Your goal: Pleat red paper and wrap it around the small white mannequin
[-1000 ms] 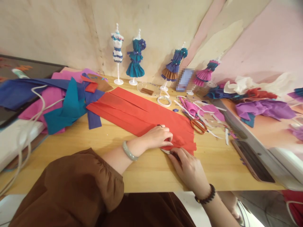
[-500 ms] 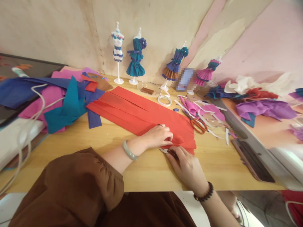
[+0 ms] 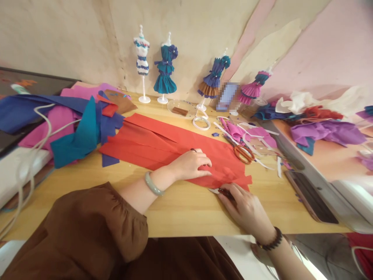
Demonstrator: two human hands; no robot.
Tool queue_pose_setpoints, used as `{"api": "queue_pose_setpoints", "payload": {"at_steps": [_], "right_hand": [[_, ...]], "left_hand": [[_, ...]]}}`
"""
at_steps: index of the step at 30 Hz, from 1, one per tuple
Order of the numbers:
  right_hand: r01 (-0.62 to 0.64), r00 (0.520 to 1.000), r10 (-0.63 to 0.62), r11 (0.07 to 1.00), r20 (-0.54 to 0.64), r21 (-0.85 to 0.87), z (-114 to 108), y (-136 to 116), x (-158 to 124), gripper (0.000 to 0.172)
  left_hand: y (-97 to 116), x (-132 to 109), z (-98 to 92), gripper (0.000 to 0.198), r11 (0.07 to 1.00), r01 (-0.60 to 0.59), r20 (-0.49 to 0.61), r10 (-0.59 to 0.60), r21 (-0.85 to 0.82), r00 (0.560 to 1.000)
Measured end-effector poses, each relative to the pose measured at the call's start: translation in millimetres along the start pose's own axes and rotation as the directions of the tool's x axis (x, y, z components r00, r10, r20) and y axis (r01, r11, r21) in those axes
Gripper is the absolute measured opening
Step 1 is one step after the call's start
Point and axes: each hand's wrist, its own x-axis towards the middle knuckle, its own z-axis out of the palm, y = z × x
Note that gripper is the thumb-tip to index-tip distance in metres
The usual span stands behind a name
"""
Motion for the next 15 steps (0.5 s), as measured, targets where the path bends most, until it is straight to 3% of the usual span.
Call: {"api": "queue_pose_setpoints", "payload": {"at_steps": [3,6,15], "right_hand": [[0.005,1.000,-0.005,1.000,0.010,-0.012,-1.8,7.9,-3.8,0.026],[0.010,1.000,-0.010,1.000,0.014,-0.014,-1.7,9.8,-5.4,0.024],[0.036,0.999,-0.036,0.999,-0.019,0.005,-0.7,3.0,-0.9,0.019]], "left_hand": [[-1.4,-0.5,1.6,0.031,0.995,-0.076,0.079,0.071,0.058,0.994],[-2.9,-0.6,3.6,0.029,0.992,-0.077,0.131,0.064,0.098,0.989],[-4.0,-0.4,5.7,0.034,0.995,-0.039,0.125,0.028,0.088,0.992]]}}
